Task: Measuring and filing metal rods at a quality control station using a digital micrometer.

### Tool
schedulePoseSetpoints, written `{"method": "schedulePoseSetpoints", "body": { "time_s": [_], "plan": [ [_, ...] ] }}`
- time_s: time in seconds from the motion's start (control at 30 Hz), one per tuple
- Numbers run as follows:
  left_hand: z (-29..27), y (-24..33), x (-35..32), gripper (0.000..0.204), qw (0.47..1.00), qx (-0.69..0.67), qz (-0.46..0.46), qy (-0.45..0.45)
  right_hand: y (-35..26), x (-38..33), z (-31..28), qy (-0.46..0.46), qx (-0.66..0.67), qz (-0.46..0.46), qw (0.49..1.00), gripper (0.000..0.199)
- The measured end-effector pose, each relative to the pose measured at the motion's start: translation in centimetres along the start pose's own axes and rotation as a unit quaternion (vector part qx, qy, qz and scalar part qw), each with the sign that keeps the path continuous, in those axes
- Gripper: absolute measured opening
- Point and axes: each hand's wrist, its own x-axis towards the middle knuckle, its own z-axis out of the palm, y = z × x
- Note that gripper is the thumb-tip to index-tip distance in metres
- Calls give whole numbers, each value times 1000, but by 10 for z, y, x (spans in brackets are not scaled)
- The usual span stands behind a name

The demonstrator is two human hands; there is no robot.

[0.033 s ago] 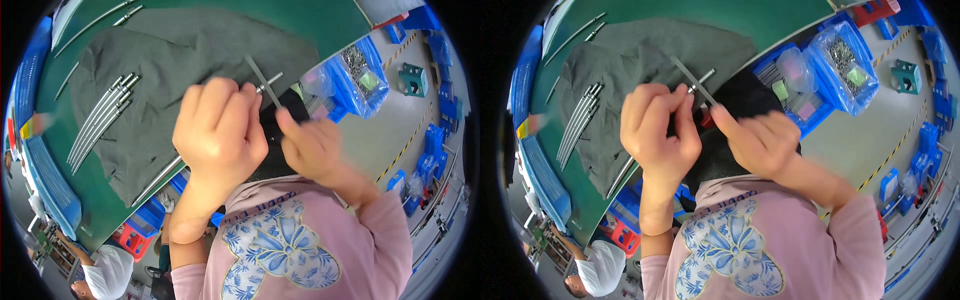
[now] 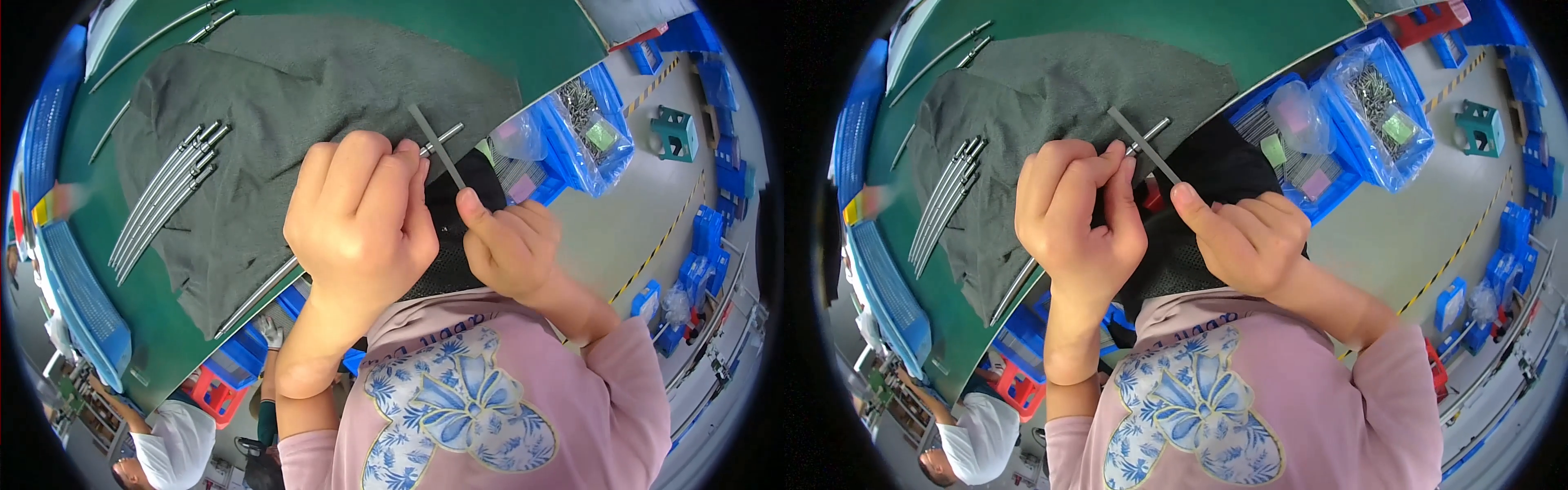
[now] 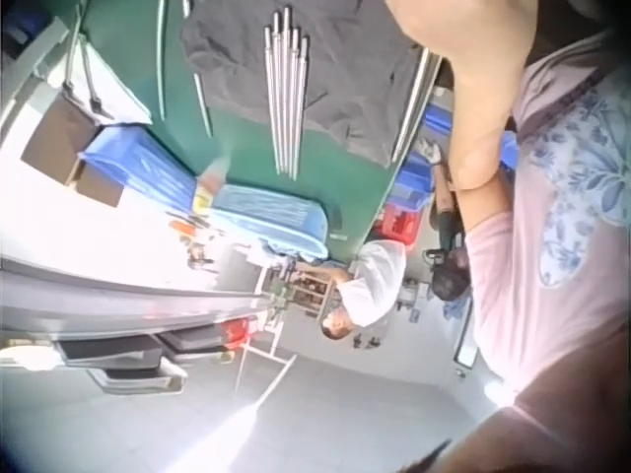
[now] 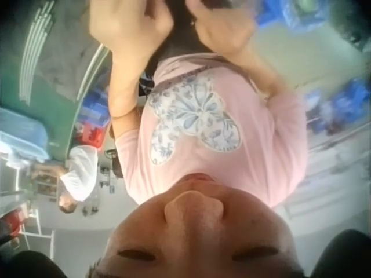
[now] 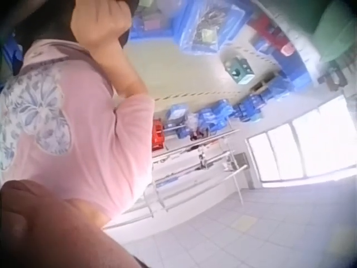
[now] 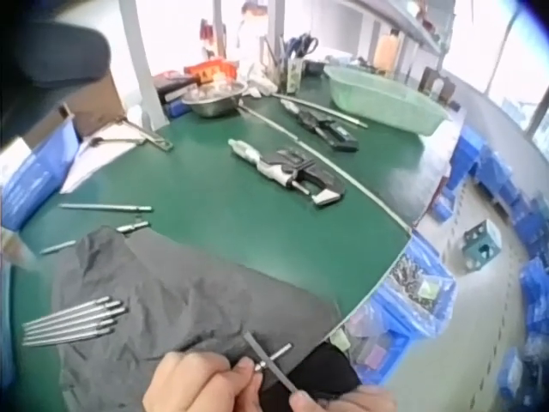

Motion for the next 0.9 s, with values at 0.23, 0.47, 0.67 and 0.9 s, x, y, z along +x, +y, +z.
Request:
{"method": "schedulePoseSetpoints", "body": {
  "time_s": [0.23, 0.47, 0.67, 0.9],
  "plan": [
    [-1, -2, 1, 15, 1000, 3, 5, 3, 3, -8, -6, -42, -2, -5, 999, 29],
    [-1, -2, 1, 16, 1000, 6, 18, 1, -4, 1, -1, 5, 20, 10, 1000, 42],
    [-4, -2, 3, 15, 1000, 5, 13, -10, 2, -2, 8, 40, 36, -16, 998, 38],
    [-6, -2, 3, 17, 1000, 11, 12, -20, 7, -11, 8, 24, 44, -25, 998, 37]
  ]
}}
